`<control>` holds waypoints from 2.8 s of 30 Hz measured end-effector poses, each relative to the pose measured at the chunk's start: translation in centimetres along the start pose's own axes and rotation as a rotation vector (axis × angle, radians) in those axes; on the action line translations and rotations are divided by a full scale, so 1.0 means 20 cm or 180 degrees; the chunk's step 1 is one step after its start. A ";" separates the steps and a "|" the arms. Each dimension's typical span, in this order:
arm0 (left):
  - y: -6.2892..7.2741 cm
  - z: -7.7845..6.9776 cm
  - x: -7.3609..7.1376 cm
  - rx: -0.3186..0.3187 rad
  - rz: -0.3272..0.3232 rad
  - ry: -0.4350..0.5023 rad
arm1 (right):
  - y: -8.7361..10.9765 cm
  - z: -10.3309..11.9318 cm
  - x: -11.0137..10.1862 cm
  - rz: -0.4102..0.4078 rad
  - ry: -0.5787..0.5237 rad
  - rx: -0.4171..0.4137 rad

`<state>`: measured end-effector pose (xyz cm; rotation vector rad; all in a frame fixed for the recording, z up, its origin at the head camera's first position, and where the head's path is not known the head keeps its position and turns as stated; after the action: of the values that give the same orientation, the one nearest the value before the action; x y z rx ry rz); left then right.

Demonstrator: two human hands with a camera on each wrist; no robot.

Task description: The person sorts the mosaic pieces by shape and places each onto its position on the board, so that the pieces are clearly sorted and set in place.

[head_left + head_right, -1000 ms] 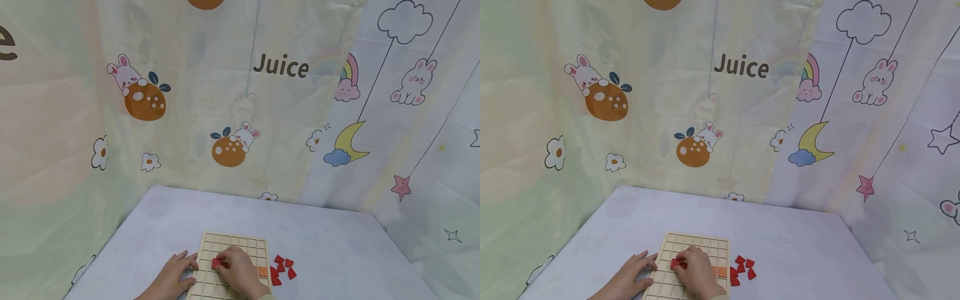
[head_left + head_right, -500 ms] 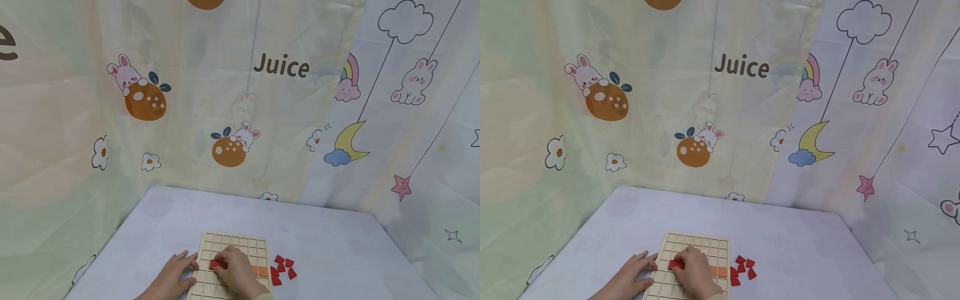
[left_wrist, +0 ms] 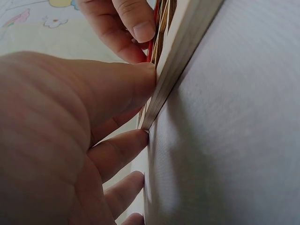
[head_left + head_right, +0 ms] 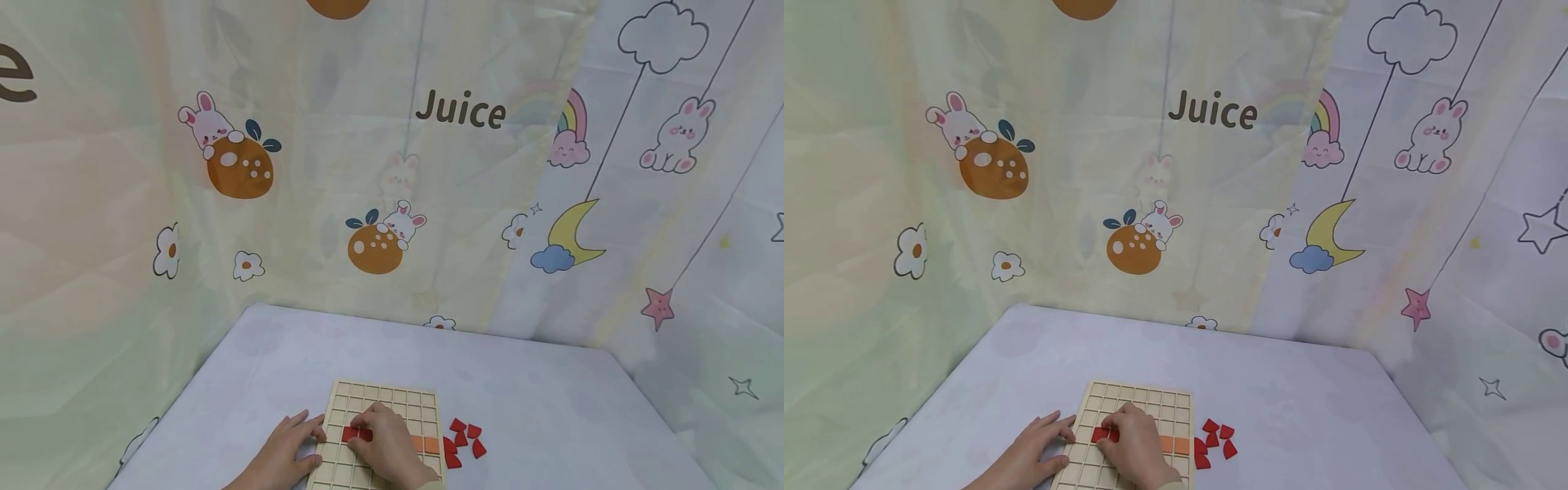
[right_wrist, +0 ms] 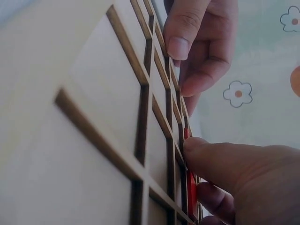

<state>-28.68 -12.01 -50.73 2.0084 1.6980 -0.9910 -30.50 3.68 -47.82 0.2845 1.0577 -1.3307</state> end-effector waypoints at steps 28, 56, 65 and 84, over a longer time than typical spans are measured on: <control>0.00 0.00 0.01 0.0104 -0.0032 0.0043 | 0.16 -0.15 -0.24 -0.0026 -0.0194 0.0391; -0.01 0.01 0.01 -0.0002 0.0023 0.0045 | 0.38 -0.46 -0.43 0.0178 -0.0221 0.0716; -0.01 0.00 0.01 0.0056 0.0005 -0.0009 | 0.42 -0.56 -0.52 -0.0021 -0.0154 0.0910; 0.00 -0.01 0.01 0.0079 -0.0006 -0.0032 | 0.52 -0.77 -0.49 0.0553 -0.0344 0.1578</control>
<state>-28.72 -11.79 -50.72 2.0142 1.6906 -1.0260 -27.17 23.85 -52.60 0.6507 0.5859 -1.4186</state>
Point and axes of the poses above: each hand's wrist, its own y-axis away from the middle knuckle, its own x-axis out of the palm, z = x × y, the point moved 9 cm from there along -y, towards the middle knuckle, and after that the axes turned 10 degrees about -z, right-handed, at the moved point
